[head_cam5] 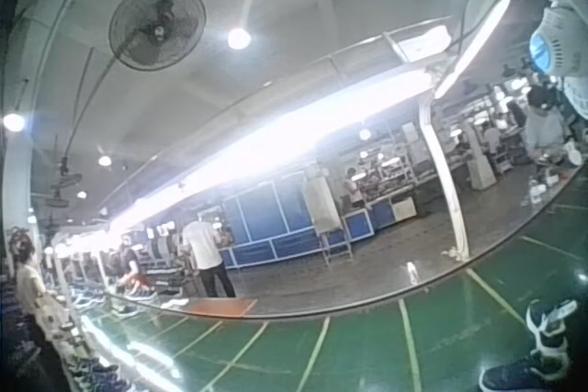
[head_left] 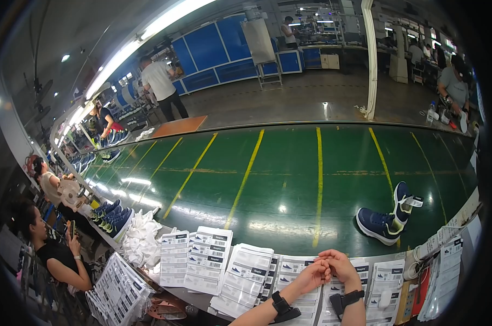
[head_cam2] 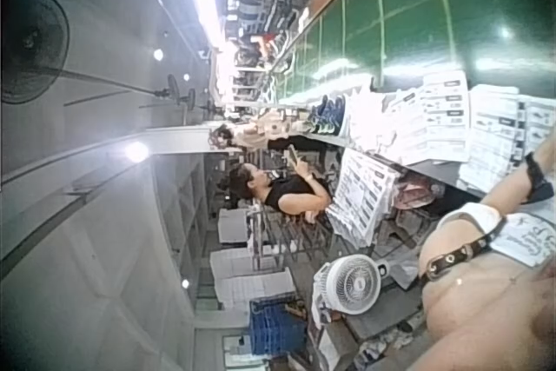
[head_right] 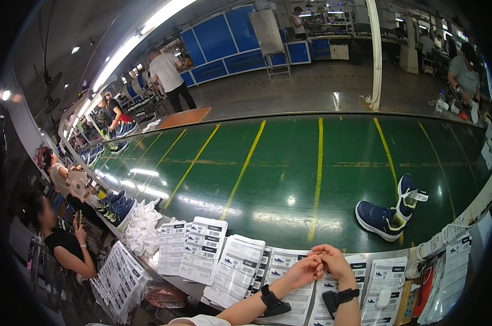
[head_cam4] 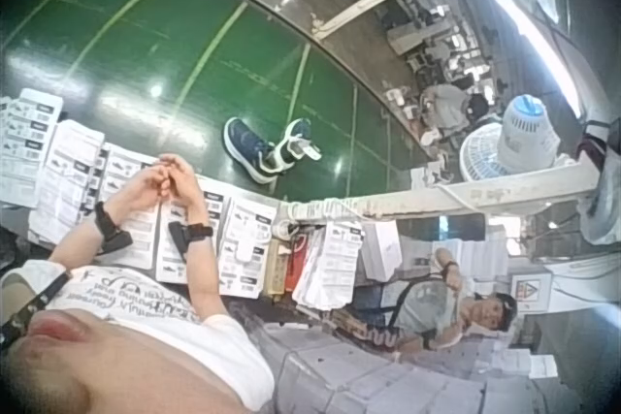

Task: Checking shoe pairs against labels and scanning them at a quality control or shipping station.

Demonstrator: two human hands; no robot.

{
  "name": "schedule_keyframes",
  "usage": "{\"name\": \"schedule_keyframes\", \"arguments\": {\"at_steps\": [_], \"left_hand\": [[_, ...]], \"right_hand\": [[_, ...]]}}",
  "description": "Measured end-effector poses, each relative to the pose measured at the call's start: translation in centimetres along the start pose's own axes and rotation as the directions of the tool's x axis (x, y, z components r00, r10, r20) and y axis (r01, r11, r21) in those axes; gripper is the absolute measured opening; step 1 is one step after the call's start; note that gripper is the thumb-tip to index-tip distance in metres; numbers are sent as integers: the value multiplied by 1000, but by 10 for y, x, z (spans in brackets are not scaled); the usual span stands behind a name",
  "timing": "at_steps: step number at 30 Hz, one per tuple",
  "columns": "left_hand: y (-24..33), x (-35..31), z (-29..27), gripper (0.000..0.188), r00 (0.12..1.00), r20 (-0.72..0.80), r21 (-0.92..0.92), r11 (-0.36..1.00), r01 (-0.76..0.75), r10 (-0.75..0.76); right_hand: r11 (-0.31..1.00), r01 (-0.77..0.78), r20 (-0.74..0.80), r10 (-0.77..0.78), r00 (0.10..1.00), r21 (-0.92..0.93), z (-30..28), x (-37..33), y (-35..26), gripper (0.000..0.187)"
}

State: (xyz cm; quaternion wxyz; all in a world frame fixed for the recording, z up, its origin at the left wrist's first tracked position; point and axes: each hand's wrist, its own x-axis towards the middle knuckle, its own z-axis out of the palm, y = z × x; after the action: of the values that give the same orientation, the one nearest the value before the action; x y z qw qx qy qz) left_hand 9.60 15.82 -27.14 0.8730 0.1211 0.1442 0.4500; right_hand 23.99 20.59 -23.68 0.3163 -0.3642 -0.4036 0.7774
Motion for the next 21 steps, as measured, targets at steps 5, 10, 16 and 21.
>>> {"name": "schedule_keyframes", "arguments": {"at_steps": [5,10,16,21], "left_hand": [[-1,0,3,4,999,-31,11,1000,28,-28],[1,1,1,4,1000,-12,27,1000,13,-12],[2,0,3,4,1000,-13,3,1000,4,-4],[2,0,3,5,1000,-12,13,1000,13,-12]], "right_hand": [[1000,9,-13,-9,1000,-9,1,-4,-3,24],[999,31,9,-31,999,-16,-5,0,1,23],[1000,2,37,-2,999,-7,-8,2,4,24],[1000,4,50,-5,999,7,-10,2,7,24]]}}
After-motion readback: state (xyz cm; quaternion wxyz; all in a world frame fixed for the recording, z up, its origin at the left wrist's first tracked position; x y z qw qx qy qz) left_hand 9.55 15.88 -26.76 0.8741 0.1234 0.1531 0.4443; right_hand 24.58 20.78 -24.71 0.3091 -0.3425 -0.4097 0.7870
